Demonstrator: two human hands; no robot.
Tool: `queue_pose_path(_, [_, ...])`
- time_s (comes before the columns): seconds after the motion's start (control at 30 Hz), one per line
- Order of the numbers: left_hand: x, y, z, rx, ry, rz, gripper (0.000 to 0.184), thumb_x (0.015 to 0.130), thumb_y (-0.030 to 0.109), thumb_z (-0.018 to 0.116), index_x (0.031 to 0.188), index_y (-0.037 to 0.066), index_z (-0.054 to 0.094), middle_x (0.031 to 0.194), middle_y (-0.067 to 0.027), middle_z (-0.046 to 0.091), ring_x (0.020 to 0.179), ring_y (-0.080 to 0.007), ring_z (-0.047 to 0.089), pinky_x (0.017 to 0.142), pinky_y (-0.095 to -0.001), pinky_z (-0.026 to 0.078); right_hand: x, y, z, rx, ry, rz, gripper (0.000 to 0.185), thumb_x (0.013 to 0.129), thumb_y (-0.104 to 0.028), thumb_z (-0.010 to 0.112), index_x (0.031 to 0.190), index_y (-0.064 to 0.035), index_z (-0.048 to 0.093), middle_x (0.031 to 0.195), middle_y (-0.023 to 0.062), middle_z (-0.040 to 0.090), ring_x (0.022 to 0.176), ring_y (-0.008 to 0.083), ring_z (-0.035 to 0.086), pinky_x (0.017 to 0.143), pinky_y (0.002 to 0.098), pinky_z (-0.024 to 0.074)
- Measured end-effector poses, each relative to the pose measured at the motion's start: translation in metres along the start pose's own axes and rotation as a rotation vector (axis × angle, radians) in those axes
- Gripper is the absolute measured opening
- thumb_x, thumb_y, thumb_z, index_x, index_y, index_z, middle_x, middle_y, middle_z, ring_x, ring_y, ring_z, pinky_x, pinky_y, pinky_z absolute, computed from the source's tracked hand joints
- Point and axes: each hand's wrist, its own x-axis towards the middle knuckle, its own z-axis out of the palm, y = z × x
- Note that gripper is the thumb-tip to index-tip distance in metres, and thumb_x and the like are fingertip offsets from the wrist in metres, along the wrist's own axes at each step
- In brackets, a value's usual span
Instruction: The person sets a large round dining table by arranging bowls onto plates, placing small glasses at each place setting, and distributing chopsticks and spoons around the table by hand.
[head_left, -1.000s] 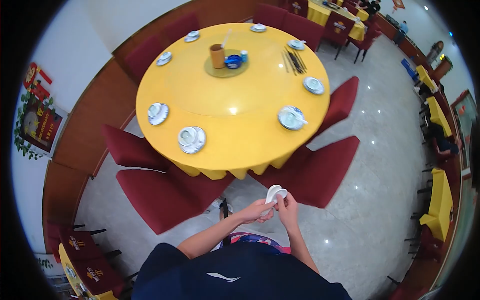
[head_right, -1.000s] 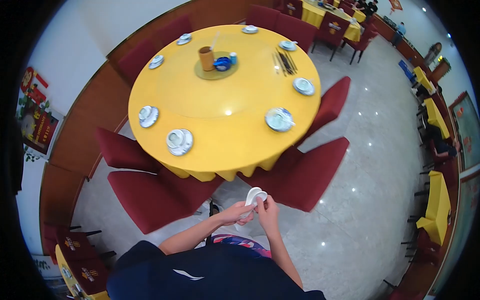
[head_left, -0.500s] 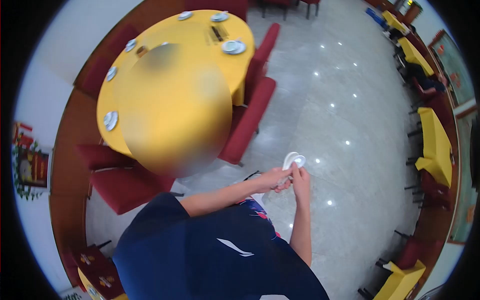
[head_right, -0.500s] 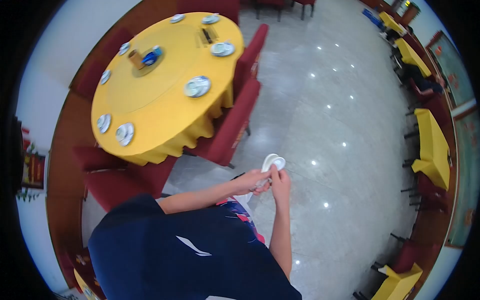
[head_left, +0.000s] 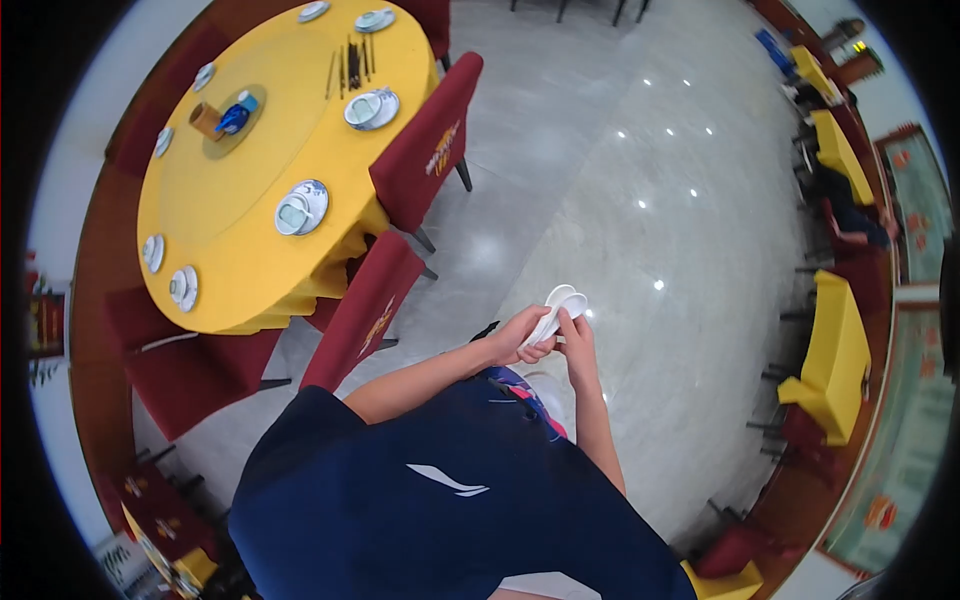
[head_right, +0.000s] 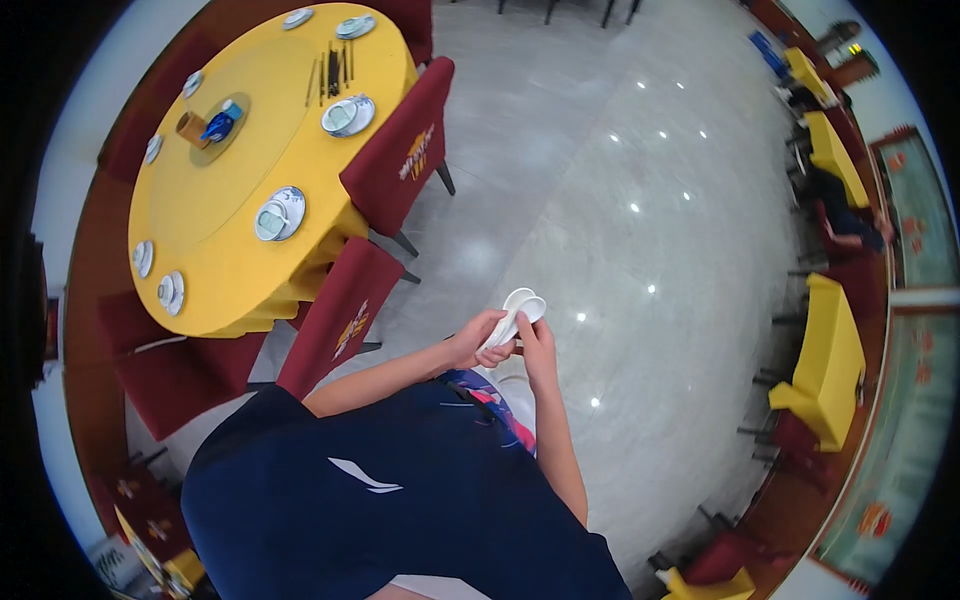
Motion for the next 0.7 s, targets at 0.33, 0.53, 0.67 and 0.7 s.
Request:
queue_pose_path(0.33, [0.191,0.171,-0.01,0.034,0.244,-0.026,0.054,0.099,0.053,0.029,0.066,0.013,0.043,0.052,0.0045,0.036,0.039,-0.0042,0.028,0.035,-0.0205,0.019,0.253,-0.082,-0.069,-0.031,-0.108,-0.046,0.026,0.096,-0.023,0.06,0.107,-0.0001,0.065,0.083,0.0031,0.064,0.072,0.0105,0.062,0.059,0.0246,0.0529])
queue_pose_path(0.53, [0.33,0.347,-0.015,0.347,0.404,0.103,0.044,0.102,0.045,0.037,0.087,0.005,0.049,0.058,-0.0002,0.044,0.043,-0.0053,0.032,0.038,-0.0216,0.024,0.459,-0.203,-0.109,-0.07,-0.267,0.058,0.027,0.095,-0.021,0.062,0.108,0.0024,0.065,0.093,0.0098,0.069,0.082,0.017,0.068,0.065,0.028,0.0572])
queue_pose_path(0.67, [0.378,0.468,-0.007,0.337,0.408,0.263,0.041,0.103,0.043,0.037,0.102,0.004,0.052,0.061,-0.0015,0.05,0.043,-0.0063,0.035,0.038,-0.0227,0.027,0.574,-0.311,-0.088,-0.136,-0.365,0.114,0.026,0.09,-0.02,0.068,0.103,0.0022,0.068,0.092,0.0095,0.07,0.079,0.0154,0.068,0.065,0.0272,0.0575])
queue_pose_path(0.7, [0.385,0.494,-0.009,0.311,0.461,0.317,0.041,0.103,0.042,0.037,0.106,0.004,0.052,0.063,-0.0034,0.054,0.043,-0.0066,0.036,0.038,-0.0227,0.027,0.604,-0.334,-0.076,-0.195,-0.402,0.096,0.025,0.089,-0.019,0.07,0.1,0.0027,0.07,0.091,0.0091,0.07,0.078,0.0144,0.067,0.064,0.0262,0.0573])
